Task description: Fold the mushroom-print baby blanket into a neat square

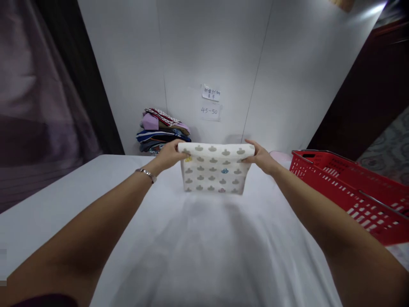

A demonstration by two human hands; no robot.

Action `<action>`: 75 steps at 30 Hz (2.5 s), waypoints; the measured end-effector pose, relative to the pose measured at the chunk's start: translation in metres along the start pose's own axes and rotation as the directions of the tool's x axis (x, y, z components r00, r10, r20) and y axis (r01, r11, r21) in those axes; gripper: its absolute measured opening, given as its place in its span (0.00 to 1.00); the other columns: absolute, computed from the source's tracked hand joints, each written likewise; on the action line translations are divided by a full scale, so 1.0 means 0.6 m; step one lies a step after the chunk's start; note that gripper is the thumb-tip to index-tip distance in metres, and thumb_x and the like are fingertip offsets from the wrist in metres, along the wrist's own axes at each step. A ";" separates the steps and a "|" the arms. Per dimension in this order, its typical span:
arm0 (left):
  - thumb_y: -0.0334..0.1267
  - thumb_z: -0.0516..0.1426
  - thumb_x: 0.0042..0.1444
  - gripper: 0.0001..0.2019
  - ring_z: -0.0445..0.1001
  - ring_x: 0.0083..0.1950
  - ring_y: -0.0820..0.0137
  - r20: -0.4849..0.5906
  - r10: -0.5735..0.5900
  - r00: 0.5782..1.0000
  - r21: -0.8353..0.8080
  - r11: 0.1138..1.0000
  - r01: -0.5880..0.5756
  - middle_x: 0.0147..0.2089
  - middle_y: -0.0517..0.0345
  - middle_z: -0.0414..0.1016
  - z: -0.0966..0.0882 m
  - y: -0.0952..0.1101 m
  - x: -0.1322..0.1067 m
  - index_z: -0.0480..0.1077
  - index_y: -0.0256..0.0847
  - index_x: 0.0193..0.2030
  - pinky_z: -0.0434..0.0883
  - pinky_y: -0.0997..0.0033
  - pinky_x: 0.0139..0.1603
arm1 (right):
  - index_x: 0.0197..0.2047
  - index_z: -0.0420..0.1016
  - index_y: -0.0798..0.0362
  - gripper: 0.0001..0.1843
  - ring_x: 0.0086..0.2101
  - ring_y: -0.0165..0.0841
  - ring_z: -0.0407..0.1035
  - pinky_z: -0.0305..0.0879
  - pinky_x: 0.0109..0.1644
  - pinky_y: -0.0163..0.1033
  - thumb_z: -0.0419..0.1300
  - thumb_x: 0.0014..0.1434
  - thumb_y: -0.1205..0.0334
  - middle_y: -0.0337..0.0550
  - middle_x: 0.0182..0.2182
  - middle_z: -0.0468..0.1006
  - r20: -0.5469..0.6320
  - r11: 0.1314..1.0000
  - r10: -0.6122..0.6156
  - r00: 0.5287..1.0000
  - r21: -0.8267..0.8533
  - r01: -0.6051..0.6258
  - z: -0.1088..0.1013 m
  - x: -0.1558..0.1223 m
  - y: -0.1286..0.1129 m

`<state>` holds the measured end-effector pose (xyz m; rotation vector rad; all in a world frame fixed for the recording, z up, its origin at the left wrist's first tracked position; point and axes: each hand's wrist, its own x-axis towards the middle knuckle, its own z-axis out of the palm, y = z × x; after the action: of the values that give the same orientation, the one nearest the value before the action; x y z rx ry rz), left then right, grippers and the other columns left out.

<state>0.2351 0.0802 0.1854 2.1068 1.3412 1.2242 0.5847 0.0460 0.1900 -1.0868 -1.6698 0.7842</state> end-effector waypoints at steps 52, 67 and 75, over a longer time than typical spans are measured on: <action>0.44 0.48 0.59 0.16 0.74 0.40 0.64 0.033 -0.537 0.843 0.285 0.813 0.507 0.41 0.55 0.76 0.175 -0.054 -0.348 0.58 0.43 0.53 0.63 0.69 0.37 | 0.63 0.58 0.56 0.29 0.58 0.42 0.57 0.56 0.59 0.45 0.47 0.61 0.54 0.53 0.58 0.63 -0.104 0.676 0.272 0.957 -0.687 -0.267 0.179 -0.267 0.230; 0.46 0.47 0.59 0.24 0.64 0.59 0.59 -0.084 -0.322 0.943 0.387 0.862 0.328 0.58 0.43 0.65 0.170 -0.046 -0.352 0.57 0.36 0.59 0.62 0.58 0.56 | 0.64 0.55 0.59 0.30 0.63 0.45 0.44 0.50 0.61 0.50 0.45 0.63 0.53 0.57 0.65 0.50 -0.044 0.528 0.250 0.967 -0.831 -0.174 0.187 -0.263 0.219; 0.53 0.46 0.58 0.34 0.38 0.71 0.58 0.236 -0.322 0.917 0.470 0.863 0.182 0.71 0.47 0.42 0.205 -0.047 -0.373 0.50 0.36 0.67 0.44 0.49 0.67 | 0.67 0.48 0.54 0.36 0.65 0.41 0.33 0.37 0.65 0.56 0.42 0.63 0.42 0.48 0.67 0.41 0.159 0.520 0.296 0.942 -0.854 -0.020 0.212 -0.257 0.183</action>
<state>0.2809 -0.0814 -0.0093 2.1882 1.7990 0.4824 0.5202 -0.0537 -0.0047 -1.8960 -2.3196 0.1659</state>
